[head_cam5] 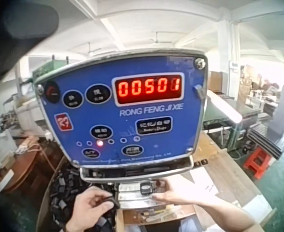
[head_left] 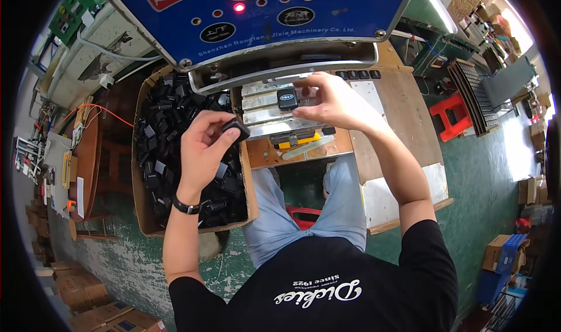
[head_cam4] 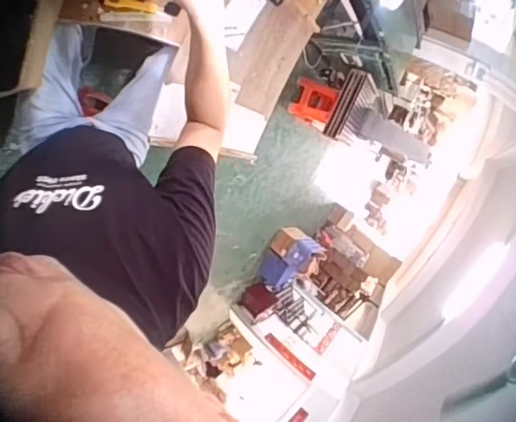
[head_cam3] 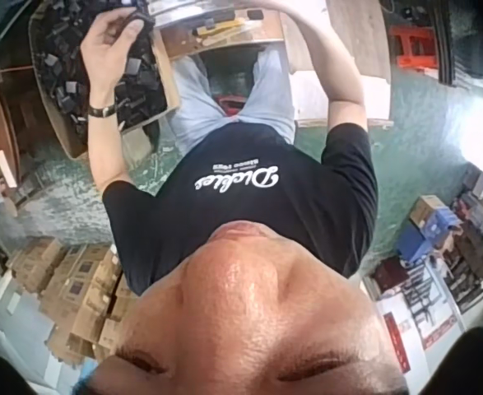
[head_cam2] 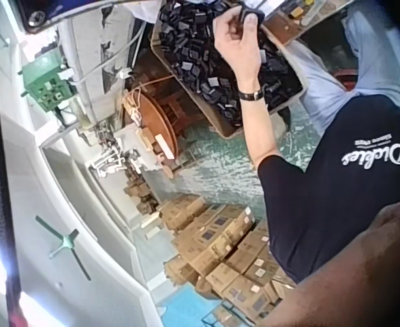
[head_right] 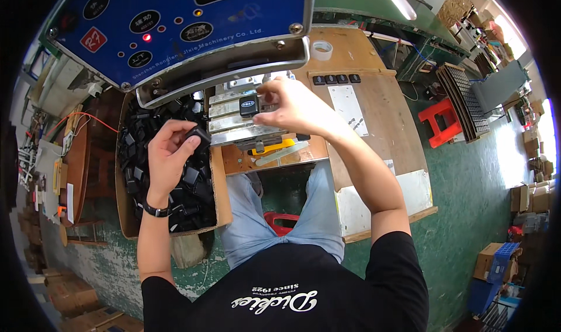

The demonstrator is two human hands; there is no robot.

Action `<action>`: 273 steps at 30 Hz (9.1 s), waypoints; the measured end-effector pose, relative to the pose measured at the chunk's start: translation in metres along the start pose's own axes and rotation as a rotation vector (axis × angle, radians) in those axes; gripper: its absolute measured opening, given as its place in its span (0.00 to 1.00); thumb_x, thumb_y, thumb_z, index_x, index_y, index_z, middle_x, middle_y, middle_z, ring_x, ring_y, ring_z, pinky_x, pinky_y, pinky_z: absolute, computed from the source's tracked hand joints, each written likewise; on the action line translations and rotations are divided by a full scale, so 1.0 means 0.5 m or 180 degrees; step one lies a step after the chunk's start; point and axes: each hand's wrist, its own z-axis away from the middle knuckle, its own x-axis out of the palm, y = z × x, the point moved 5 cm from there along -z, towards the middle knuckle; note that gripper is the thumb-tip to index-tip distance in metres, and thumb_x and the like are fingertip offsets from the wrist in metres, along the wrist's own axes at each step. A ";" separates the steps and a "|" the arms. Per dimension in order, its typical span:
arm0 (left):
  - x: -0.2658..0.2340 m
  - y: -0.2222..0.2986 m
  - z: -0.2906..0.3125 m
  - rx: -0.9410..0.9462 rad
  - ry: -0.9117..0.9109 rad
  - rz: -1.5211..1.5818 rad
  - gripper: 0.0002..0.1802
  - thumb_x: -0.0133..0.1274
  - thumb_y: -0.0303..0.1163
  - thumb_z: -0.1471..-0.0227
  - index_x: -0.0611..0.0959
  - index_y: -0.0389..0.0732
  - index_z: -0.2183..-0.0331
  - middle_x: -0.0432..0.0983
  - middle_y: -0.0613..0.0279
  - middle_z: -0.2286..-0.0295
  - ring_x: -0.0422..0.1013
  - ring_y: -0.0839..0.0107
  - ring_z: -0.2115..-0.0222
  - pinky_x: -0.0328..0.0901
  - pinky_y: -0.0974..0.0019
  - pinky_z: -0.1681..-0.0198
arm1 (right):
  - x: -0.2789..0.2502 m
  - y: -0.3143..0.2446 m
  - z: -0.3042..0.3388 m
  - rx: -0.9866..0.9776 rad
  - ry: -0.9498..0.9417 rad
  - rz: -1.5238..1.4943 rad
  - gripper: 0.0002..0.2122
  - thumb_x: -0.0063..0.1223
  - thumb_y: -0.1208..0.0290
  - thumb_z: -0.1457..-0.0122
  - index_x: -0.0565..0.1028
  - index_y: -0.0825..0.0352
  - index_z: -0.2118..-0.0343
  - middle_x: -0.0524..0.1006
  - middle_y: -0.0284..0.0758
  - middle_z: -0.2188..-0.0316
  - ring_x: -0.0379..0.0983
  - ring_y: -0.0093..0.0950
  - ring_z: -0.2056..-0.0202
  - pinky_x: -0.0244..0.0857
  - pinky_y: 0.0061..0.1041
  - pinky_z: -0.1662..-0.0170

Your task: Assembling small plastic components using a heat press machine on a production line.

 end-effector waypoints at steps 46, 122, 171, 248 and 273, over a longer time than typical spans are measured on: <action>-0.137 -0.045 -0.056 0.0442 0.1015 -0.2880 0.06 0.65 0.29 0.46 0.88 0.38 0.65 0.79 0.60 0.71 0.73 0.64 0.72 0.69 0.64 0.67 | -0.175 0.819 0.247 0.2006 0.1990 -0.1630 0.21 0.55 0.76 0.37 0.76 0.77 0.42 0.82 0.39 0.63 0.75 0.24 0.69 0.69 0.19 0.65; -0.128 -0.096 -0.031 0.1225 0.0934 -0.4208 0.14 0.58 0.23 0.43 0.85 0.36 0.54 0.76 0.59 0.65 0.71 0.66 0.69 0.69 0.66 0.63 | -0.264 0.717 0.215 0.2094 0.1283 -0.0019 0.20 0.51 0.72 0.37 0.78 0.75 0.43 0.84 0.45 0.57 0.80 0.37 0.63 0.74 0.30 0.58; -0.177 -0.030 0.034 0.0112 0.1489 -0.2237 0.07 0.65 0.25 0.45 0.87 0.38 0.62 0.76 0.62 0.68 0.68 0.68 0.72 0.67 0.68 0.66 | -0.311 1.006 0.087 0.2317 0.1362 0.1006 0.18 0.57 0.67 0.41 0.82 0.71 0.49 0.83 0.43 0.64 0.77 0.37 0.69 0.71 0.31 0.64; -0.238 -0.140 -0.128 0.0565 0.1019 -0.4515 0.12 0.65 0.27 0.50 0.89 0.37 0.60 0.82 0.56 0.60 0.74 0.55 0.66 0.72 0.60 0.60 | -0.336 0.867 0.284 0.2250 0.1761 0.0116 0.30 0.50 0.74 0.38 0.66 0.69 0.31 0.80 0.42 0.57 0.77 0.34 0.65 0.73 0.29 0.60; -0.013 0.027 -0.008 0.1156 0.0019 -0.1851 0.26 0.71 0.26 0.50 0.82 0.36 0.49 0.82 0.58 0.53 0.78 0.58 0.55 0.72 0.62 0.47 | 0.008 -0.018 -0.019 -0.0335 -0.0100 0.0189 0.23 0.71 0.61 0.43 0.82 0.73 0.49 0.82 0.37 0.69 0.72 0.22 0.71 0.68 0.19 0.68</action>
